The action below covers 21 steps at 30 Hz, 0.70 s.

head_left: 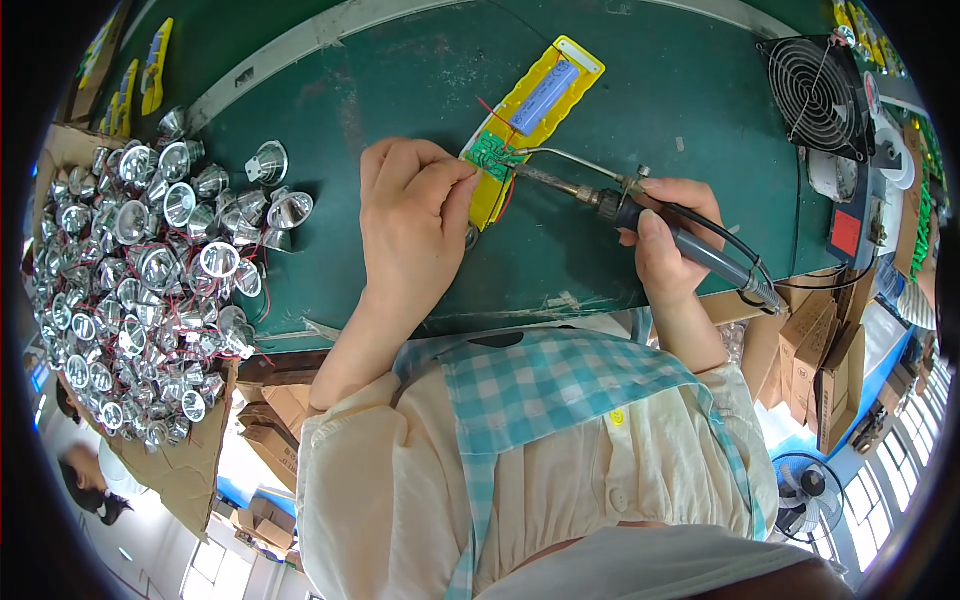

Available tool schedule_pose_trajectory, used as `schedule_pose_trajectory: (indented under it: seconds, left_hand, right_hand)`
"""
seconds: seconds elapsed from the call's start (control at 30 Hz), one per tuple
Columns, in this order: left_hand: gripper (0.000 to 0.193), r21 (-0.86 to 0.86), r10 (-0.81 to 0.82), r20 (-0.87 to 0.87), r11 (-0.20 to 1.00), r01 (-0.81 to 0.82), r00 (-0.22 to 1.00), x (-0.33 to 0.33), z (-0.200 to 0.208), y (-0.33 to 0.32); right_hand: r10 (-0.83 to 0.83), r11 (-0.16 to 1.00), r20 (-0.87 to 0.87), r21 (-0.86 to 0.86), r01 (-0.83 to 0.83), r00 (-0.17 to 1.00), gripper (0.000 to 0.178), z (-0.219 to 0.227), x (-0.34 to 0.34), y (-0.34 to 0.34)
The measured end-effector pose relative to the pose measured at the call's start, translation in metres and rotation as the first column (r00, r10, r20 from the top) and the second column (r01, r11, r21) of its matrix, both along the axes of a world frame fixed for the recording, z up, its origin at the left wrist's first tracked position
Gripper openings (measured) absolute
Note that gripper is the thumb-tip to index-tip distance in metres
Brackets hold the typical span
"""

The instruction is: The person solders wires from reflector heads onto flashlight circuit boards using a soldering iron, places the assembled flashlights onto a conveyor belt, and fastens an apron strap.

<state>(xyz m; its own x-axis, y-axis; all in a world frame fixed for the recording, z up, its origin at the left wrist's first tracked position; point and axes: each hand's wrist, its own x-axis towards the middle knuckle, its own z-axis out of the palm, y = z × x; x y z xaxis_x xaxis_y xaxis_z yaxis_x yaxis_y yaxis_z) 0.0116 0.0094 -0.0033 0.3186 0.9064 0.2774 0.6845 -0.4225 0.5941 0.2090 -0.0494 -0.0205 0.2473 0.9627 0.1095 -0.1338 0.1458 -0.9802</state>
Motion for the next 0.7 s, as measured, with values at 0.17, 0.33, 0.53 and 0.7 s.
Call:
schedule_pose_trajectory:
  seconds: [0.17,0.33,0.53,0.7]
  left_hand:
    - [0.007,-0.001,-0.019,0.004,1.0,0.019,1.0,0.0015,-0.0023,-0.0004]
    - [0.007,-0.017,-0.014,0.004,1.0,0.014,1.0,0.001,-0.0022,0.0002]
    - [0.008,0.009,-0.016,0.01,1.0,0.016,1.0,0.0019,-0.0026,0.0015]
    - [0.008,0.014,-0.02,0.012,1.0,0.02,1.0,0.0021,-0.0032,0.0005]
  right_hand:
    - [0.021,1.0,0.089,0.013,-0.022,0.996,0.023,-0.0036,-0.0029,0.0028]
    - [0.034,0.999,0.041,-0.028,-0.033,0.999,0.021,-0.0022,-0.004,0.004]
    - [0.031,1.0,0.125,-0.008,-0.03,0.992,0.022,-0.004,-0.0024,0.0045]
    - [-0.023,1.0,-0.027,-0.016,0.023,0.999,0.021,-0.0036,-0.0019,0.0018]
